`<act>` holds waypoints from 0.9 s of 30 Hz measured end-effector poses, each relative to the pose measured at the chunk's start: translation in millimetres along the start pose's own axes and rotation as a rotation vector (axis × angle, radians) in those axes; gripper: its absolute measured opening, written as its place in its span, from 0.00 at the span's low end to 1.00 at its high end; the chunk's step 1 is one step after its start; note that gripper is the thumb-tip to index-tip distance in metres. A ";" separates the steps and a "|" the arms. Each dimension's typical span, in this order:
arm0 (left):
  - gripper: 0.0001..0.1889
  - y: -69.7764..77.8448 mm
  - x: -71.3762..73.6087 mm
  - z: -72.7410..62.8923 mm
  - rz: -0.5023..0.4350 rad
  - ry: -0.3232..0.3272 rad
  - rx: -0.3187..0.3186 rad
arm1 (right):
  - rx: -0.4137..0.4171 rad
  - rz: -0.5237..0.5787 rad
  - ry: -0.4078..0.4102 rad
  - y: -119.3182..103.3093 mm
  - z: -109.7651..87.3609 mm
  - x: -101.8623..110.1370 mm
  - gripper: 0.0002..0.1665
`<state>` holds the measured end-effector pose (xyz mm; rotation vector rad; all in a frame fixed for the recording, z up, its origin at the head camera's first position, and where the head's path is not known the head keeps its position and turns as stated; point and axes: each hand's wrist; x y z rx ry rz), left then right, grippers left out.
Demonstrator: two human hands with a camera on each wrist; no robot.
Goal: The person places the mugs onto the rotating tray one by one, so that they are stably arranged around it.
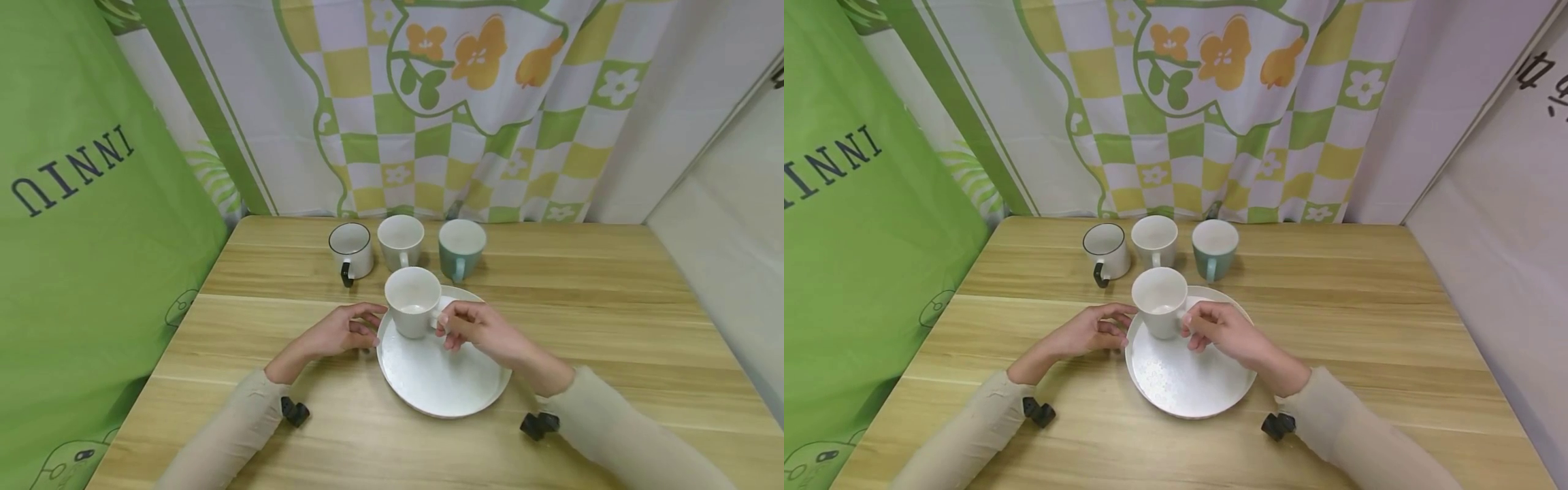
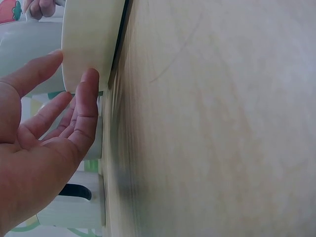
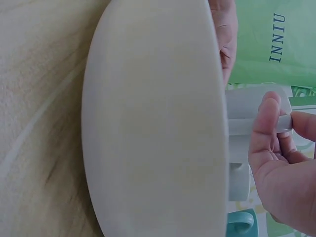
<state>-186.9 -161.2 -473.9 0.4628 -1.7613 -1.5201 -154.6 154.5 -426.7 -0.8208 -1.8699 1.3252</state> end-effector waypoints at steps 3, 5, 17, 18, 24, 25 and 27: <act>0.32 1.0 -0.3 -0.2 -0.001 0.003 0.012 | 0.010 0.010 -0.013 2.6 2.1 -0.1 0.16; 0.32 0.9 -0.2 0.2 -0.003 0.003 0.012 | 0.012 0.015 -0.020 4.4 3.3 0.0 0.16; 0.33 -0.4 1.2 0.8 -0.031 0.009 0.024 | -0.035 0.040 -0.035 6.4 4.8 -2.5 0.16; 0.33 -0.4 1.4 0.9 -0.029 0.009 0.024 | -0.042 0.047 -0.026 6.1 4.9 -2.8 0.16; 0.33 0.0 1.4 1.2 -0.018 0.004 0.030 | -0.072 0.083 0.017 6.0 6.8 -2.8 0.19; 0.33 0.8 1.1 1.2 -0.016 0.003 0.031 | -0.070 0.079 0.019 6.3 7.0 -2.1 0.19; 0.33 2.3 0.4 1.3 -0.014 -0.002 0.035 | -0.061 0.066 0.017 7.2 7.1 -0.3 0.20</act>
Point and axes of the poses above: each hand's wrist, its own z-axis towards the middle knuckle, its own x-axis out of the back of the hand, y = z × x, and after that the axes turned 7 degrees about -x, right-handed
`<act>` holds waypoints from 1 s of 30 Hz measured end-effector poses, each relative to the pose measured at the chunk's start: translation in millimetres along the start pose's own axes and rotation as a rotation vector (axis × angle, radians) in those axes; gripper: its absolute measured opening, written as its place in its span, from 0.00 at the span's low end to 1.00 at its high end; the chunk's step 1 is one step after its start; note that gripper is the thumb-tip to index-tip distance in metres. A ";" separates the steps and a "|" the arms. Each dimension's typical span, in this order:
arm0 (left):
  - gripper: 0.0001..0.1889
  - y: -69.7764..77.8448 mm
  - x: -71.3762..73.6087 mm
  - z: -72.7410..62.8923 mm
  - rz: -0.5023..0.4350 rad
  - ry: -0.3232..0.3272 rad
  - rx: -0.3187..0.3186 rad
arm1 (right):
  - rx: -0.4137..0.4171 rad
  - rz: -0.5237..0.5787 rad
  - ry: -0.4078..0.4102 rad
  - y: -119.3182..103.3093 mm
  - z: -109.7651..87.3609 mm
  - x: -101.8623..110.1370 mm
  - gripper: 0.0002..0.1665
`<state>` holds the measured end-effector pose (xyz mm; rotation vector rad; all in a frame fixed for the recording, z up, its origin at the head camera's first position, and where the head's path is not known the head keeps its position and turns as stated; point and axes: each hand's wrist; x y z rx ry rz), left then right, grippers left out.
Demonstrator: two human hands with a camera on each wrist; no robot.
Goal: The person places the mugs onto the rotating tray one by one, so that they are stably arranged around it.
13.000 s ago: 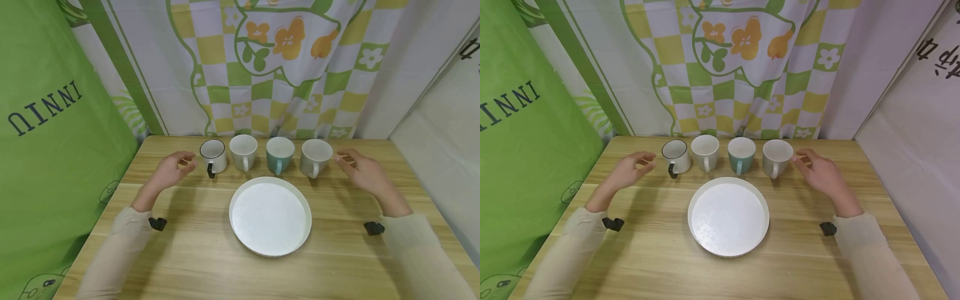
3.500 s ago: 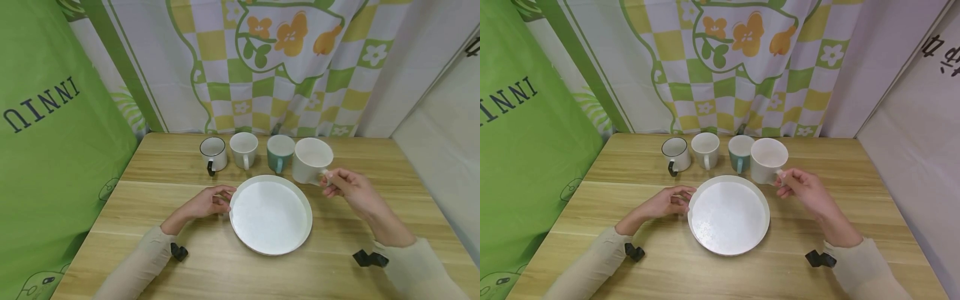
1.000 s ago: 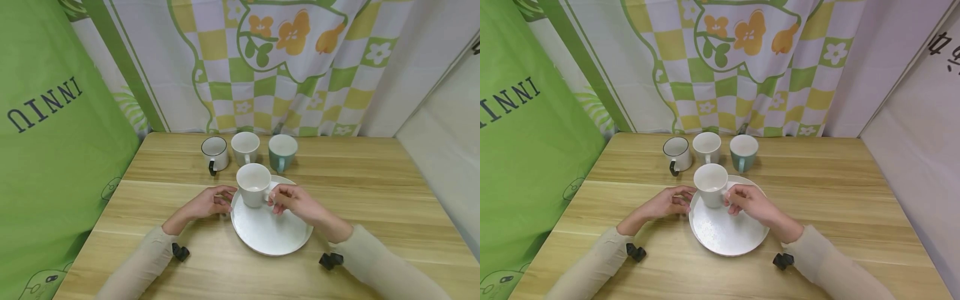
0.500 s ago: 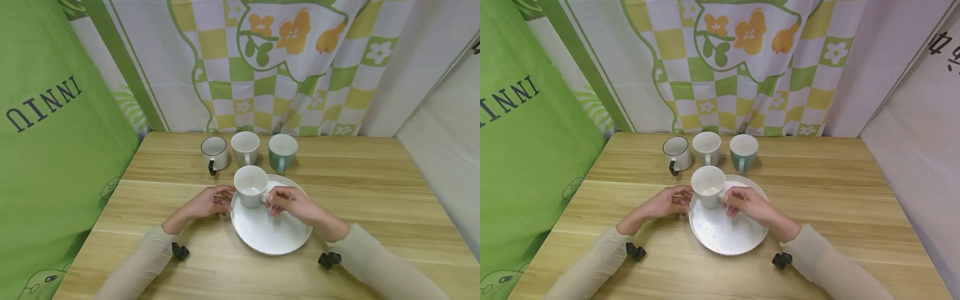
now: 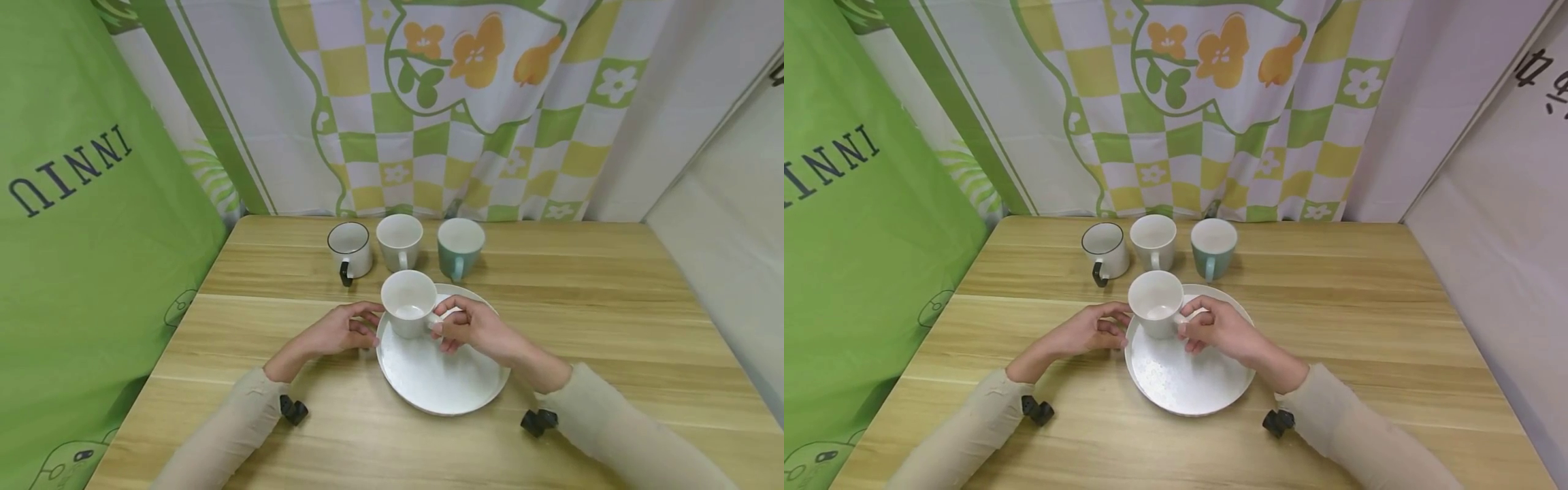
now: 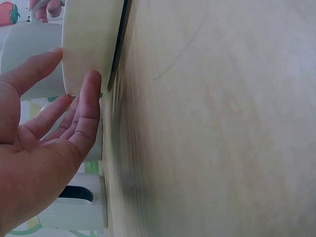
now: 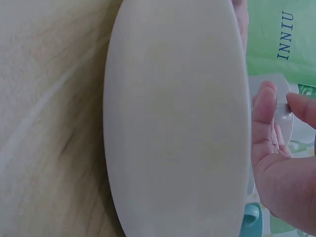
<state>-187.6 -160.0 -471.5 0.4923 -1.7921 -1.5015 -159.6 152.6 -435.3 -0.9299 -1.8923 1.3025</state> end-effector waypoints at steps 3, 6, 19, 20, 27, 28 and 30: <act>0.34 2.2 -0.7 0.0 0.004 -0.004 0.001 | 0.005 -0.033 0.009 -0.1 0.3 3.9 0.19; 0.34 2.8 -0.8 0.1 0.004 -0.003 0.001 | 0.009 -0.054 0.019 -1.2 1.0 8.3 0.19; 0.34 0.4 -0.4 0.3 0.021 -0.003 0.002 | -0.014 -0.133 0.072 -7.3 11.0 27.8 0.19; 0.34 0.2 -0.5 0.3 0.020 -0.003 0.001 | -0.021 -0.130 0.079 -8.1 12.0 28.8 0.20; 0.33 -0.1 -0.6 -0.2 0.011 0.000 -0.007 | -0.020 -0.122 0.100 -10.9 19.4 32.6 0.20; 0.33 0.1 -0.5 -0.4 0.014 0.000 -0.007 | -0.016 -0.119 0.103 -10.6 20.1 32.8 0.20; 0.33 0.4 -0.4 -0.6 0.015 -0.002 -0.007 | -0.012 -0.112 0.109 -9.9 20.8 33.0 0.19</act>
Point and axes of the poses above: each hand's wrist, its own z-axis towards the middle knuckle, its own x-axis out of the back of the hand, y = z × x, and after that the axes turned 7 degrees about -x, right-handed
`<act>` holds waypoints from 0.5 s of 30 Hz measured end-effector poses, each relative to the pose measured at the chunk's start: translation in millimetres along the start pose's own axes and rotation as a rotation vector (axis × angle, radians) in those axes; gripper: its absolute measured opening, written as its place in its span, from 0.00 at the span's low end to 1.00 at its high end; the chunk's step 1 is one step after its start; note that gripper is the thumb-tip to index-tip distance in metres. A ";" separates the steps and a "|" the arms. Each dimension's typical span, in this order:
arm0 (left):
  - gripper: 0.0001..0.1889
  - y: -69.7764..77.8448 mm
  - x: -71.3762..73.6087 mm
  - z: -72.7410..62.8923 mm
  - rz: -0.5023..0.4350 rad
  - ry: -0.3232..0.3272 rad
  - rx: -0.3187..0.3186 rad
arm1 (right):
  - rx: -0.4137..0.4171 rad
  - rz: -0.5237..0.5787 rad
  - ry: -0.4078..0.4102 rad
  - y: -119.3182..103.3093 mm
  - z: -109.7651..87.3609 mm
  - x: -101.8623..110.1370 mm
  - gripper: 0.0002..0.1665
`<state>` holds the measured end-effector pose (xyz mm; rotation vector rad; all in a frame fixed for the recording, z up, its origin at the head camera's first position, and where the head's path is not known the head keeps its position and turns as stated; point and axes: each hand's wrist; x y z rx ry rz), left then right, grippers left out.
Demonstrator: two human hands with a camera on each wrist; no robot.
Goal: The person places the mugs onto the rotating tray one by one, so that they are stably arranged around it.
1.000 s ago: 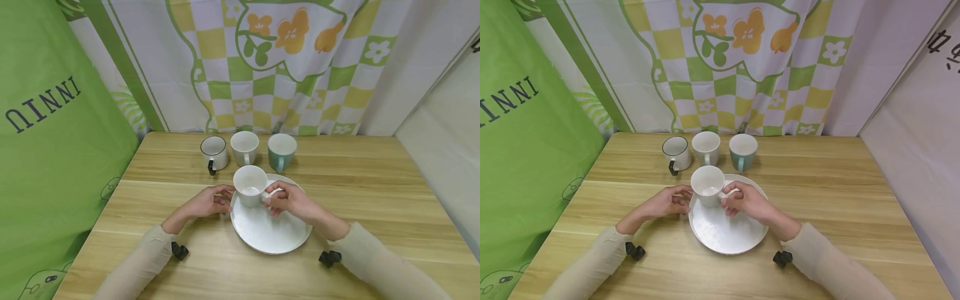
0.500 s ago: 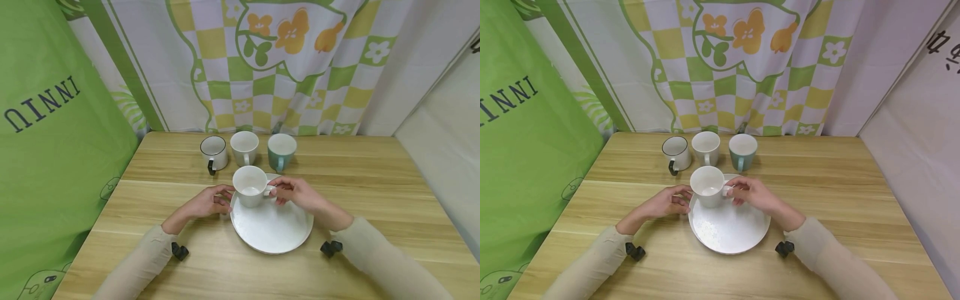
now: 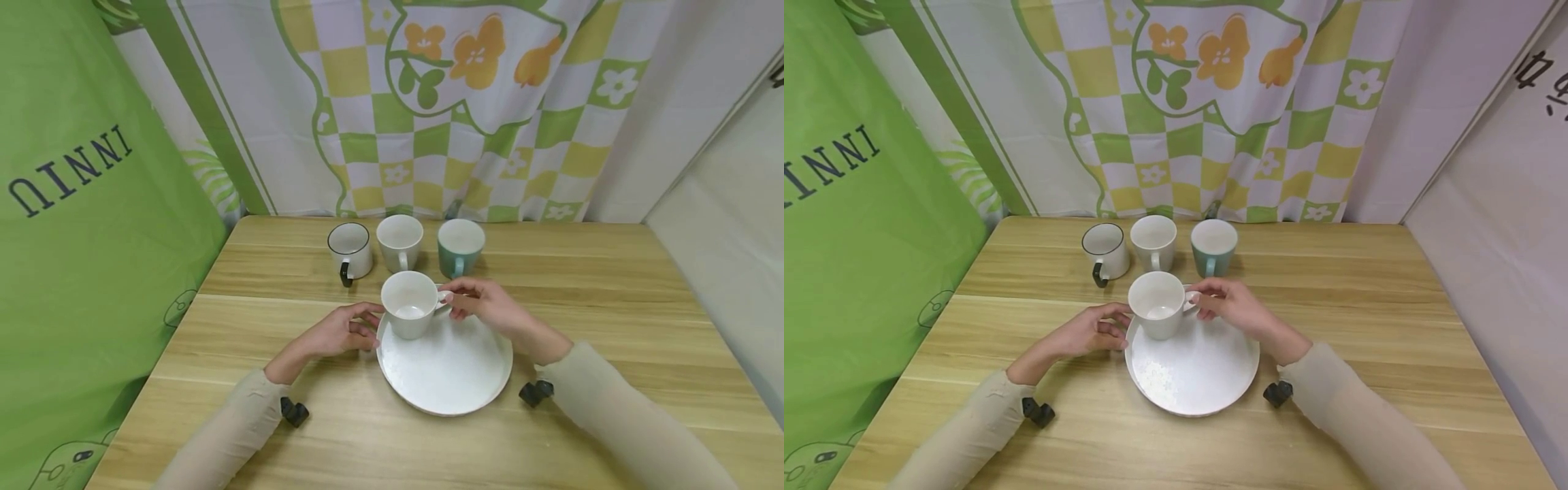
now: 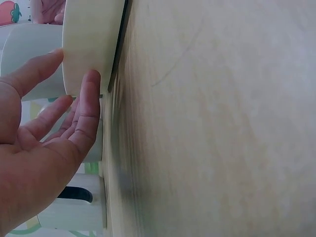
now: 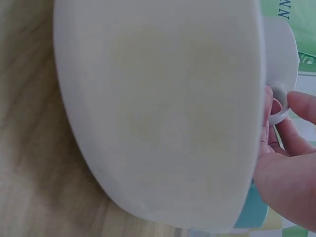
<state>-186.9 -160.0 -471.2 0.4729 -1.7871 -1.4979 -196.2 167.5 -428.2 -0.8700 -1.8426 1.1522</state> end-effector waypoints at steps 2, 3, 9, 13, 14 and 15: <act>0.33 0.2 0.1 -0.1 0.004 0.000 0.002 | 0.005 0.007 0.001 0.9 0.2 0.0 0.19; 0.34 0.4 0.1 -0.1 0.005 0.000 0.005 | 0.005 0.013 0.001 1.2 0.3 0.0 0.19; 0.34 0.0 0.2 0.2 0.005 0.002 0.011 | 0.014 0.014 -0.002 1.0 3.6 1.3 0.19; 0.34 -0.7 0.3 0.4 0.001 0.000 0.008 | 0.029 0.011 -0.012 -0.6 6.9 2.8 0.20; 0.34 -0.9 0.3 0.4 0.001 0.000 0.006 | 0.031 0.011 -0.016 -1.1 7.5 3.0 0.21; 0.34 -1.0 0.3 0.5 0.000 0.000 0.005 | 0.036 0.010 -0.021 -1.4 8.4 3.2 0.21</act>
Point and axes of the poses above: each hand's wrist, its own z-axis towards the middle knuckle, its own x-axis out of the back of the hand, y = z × x, and after that the axes turned 7 degrees about -x, right-handed
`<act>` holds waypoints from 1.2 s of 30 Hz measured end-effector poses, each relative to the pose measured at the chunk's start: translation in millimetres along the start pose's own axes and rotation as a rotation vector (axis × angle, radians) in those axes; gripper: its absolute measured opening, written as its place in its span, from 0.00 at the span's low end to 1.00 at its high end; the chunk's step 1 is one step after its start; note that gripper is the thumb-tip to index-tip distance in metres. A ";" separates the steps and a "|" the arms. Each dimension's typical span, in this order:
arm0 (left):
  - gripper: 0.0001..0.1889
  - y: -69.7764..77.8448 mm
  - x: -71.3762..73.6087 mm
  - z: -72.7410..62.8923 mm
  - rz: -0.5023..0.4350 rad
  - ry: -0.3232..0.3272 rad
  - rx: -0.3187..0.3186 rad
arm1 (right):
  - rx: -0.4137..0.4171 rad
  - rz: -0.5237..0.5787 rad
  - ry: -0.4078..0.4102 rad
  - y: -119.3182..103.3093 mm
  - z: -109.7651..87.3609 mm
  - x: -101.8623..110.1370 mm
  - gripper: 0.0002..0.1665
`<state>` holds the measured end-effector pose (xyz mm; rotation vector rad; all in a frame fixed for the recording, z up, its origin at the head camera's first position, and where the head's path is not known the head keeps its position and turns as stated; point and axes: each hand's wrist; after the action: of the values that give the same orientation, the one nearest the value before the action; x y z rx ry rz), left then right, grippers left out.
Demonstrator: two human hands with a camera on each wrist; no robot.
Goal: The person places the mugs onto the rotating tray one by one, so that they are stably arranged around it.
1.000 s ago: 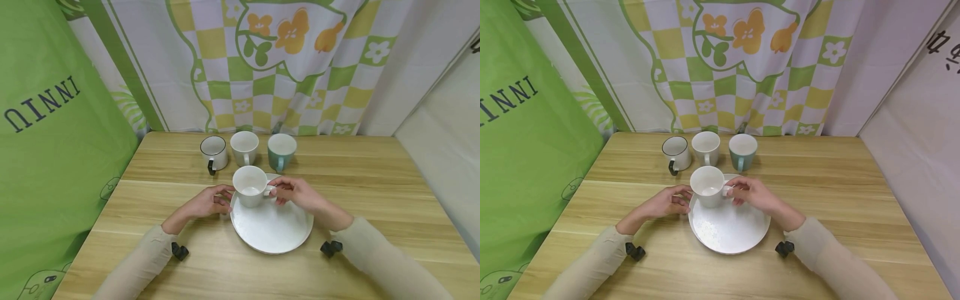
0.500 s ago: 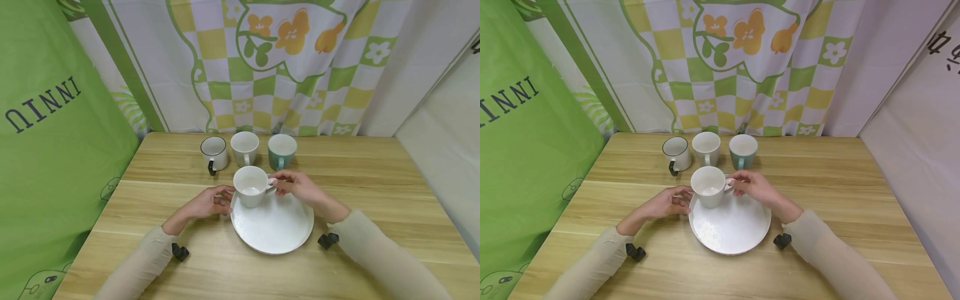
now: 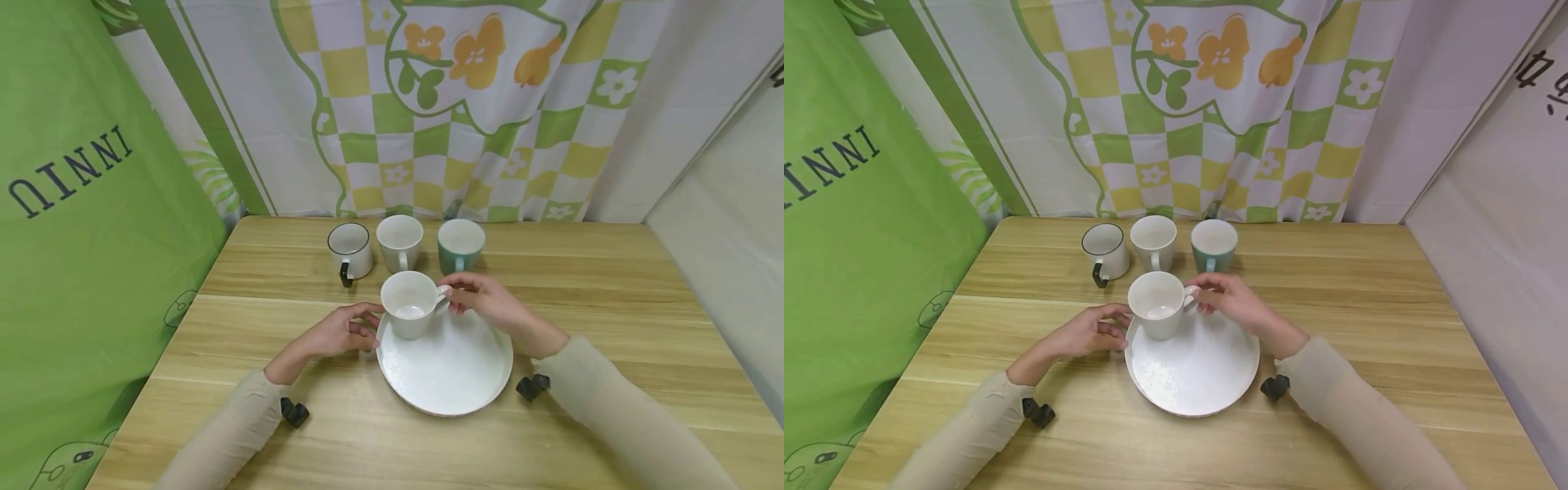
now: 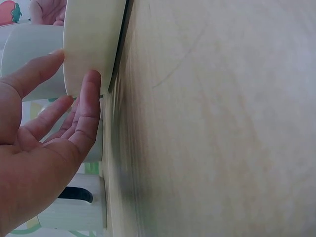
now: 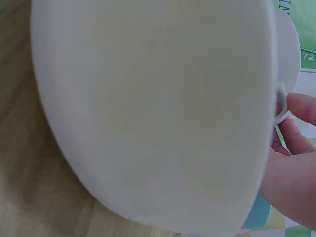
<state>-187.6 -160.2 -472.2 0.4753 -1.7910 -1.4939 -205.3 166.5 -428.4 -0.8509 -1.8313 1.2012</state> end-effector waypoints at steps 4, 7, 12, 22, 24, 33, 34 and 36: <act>0.33 -0.5 -0.5 0.0 -0.001 0.003 -0.004 | 0.009 -0.003 -0.008 -0.5 2.9 0.4 0.20; 0.33 -0.7 -0.8 0.0 0.002 0.004 -0.007 | 0.019 -0.008 -0.011 -0.3 5.2 0.4 0.20; 0.33 -0.5 -1.8 -0.2 0.004 0.004 -0.002 | 0.013 -0.012 -0.015 0.5 7.7 0.7 0.20; 0.34 -1.6 -2.4 -0.2 0.004 0.009 -0.001 | 0.005 0.009 -0.009 1.1 8.7 2.3 0.22; 0.33 -2.0 -2.3 -0.1 0.000 0.009 -0.001 | 0.007 0.009 0.000 1.2 8.6 3.1 0.22; 0.34 -2.4 -2.8 0.3 -0.006 0.019 0.005 | 0.002 0.029 0.040 1.0 5.9 8.0 0.22; 0.34 -2.1 -2.8 0.3 -0.003 0.019 0.004 | 0.000 0.033 0.045 1.5 5.6 8.7 0.22; 0.34 -1.3 -2.7 0.1 0.000 0.018 0.004 | -0.004 0.045 0.055 2.8 5.3 10.4 0.21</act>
<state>-186.1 -158.5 -474.3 0.4891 -1.7800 -1.4816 -214.5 174.0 -430.0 -0.9233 -1.7794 1.1901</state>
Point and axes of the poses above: each hand's wrist, its own z-axis towards the middle knuckle, its own x-axis out of the back of the hand, y = z × x, and after that the axes turned 7 degrees about -x, right-handed
